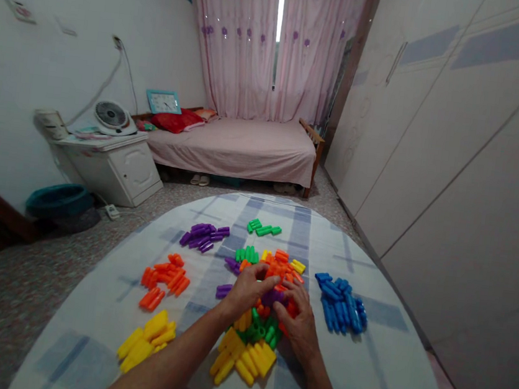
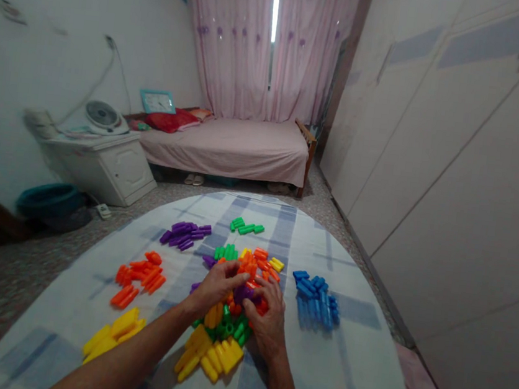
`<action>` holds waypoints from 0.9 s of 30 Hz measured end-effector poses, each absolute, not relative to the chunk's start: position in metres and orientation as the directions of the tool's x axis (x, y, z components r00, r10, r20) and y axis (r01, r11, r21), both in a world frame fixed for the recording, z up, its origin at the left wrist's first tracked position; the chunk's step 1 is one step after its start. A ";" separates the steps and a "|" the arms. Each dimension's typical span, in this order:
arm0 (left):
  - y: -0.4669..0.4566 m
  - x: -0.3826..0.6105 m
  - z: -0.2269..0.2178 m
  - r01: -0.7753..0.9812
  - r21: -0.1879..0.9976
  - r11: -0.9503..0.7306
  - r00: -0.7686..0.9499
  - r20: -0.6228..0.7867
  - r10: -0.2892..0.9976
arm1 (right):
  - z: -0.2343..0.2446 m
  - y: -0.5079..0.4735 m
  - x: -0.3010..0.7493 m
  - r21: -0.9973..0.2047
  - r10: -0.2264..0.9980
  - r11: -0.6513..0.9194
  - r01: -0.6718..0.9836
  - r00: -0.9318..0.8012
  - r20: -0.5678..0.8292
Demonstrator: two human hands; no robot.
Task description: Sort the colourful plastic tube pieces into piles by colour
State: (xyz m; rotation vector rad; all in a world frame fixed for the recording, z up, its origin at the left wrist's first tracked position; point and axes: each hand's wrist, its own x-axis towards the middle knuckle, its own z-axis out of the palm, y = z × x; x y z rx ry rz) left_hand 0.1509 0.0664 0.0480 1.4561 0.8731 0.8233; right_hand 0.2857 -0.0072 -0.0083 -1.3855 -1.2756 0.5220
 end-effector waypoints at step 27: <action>0.154 -0.098 0.036 0.870 0.478 0.122 -0.115 -0.046 0.992 | -0.013 -0.003 0.287 -0.857 0.871 0.201 0.475 0.313 0.378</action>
